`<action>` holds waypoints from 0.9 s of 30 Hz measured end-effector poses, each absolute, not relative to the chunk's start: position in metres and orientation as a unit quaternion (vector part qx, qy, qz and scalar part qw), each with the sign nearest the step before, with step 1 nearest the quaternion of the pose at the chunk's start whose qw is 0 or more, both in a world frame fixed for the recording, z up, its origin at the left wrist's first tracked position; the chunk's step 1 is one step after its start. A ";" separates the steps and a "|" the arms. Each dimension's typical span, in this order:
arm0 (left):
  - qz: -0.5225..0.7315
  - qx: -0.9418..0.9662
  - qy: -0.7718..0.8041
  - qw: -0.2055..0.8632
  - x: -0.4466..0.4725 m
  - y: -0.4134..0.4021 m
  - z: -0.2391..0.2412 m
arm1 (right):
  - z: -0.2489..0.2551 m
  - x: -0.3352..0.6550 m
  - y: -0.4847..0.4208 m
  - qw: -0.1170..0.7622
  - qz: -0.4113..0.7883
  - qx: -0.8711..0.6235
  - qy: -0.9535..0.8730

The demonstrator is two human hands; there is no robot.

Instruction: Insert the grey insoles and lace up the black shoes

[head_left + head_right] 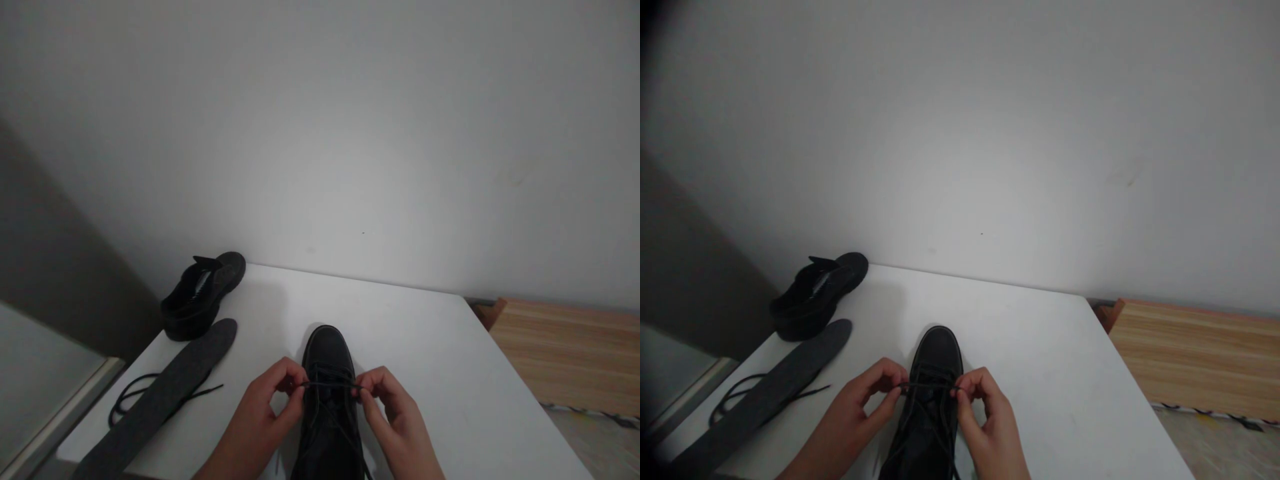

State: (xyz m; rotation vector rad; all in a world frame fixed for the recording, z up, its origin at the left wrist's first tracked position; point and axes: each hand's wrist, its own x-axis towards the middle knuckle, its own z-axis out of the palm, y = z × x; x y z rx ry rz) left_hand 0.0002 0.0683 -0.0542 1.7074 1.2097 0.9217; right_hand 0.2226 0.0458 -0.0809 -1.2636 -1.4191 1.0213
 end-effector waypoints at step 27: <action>0.402 0.622 0.482 0.468 -0.005 0.068 -0.046 | -0.068 0.235 0.037 0.544 0.397 -0.516 -0.530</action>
